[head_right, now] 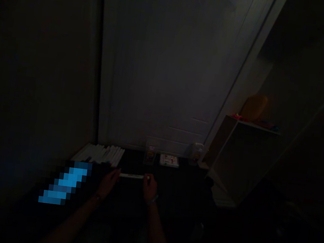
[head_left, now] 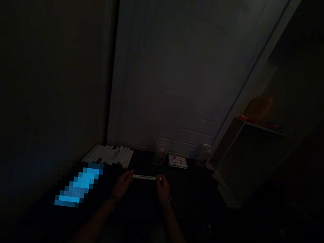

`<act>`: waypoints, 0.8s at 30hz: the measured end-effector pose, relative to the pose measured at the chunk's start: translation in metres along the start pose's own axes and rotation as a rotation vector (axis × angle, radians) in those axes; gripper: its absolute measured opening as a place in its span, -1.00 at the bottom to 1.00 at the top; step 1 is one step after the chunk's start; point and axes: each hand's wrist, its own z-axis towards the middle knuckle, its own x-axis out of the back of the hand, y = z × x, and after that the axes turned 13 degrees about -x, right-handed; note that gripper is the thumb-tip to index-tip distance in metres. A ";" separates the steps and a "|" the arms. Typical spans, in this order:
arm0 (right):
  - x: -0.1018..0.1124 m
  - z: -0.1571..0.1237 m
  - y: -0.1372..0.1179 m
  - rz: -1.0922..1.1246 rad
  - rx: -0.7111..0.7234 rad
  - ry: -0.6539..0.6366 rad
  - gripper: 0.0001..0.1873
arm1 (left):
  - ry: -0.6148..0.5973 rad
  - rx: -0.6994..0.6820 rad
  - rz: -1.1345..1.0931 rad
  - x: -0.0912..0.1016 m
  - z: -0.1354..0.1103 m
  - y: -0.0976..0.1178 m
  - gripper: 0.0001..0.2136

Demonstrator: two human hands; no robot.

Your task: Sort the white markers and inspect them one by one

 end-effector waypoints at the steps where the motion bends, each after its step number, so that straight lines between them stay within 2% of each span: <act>1: -0.001 0.001 0.000 -0.002 -0.011 -0.005 -0.71 | 0.001 0.003 0.006 0.000 0.000 0.000 -0.57; 11: -0.014 0.021 0.005 0.000 -0.096 -0.004 -0.73 | 0.004 0.006 0.024 0.001 0.004 -0.005 -0.59; 17: -0.020 0.035 0.000 0.105 -0.106 -0.082 -0.72 | -0.013 -0.030 0.034 0.001 0.003 -0.007 -0.61; 24: -0.020 0.040 -0.003 0.131 -0.123 -0.114 -0.73 | 0.013 -0.033 0.038 0.000 0.003 -0.009 -0.62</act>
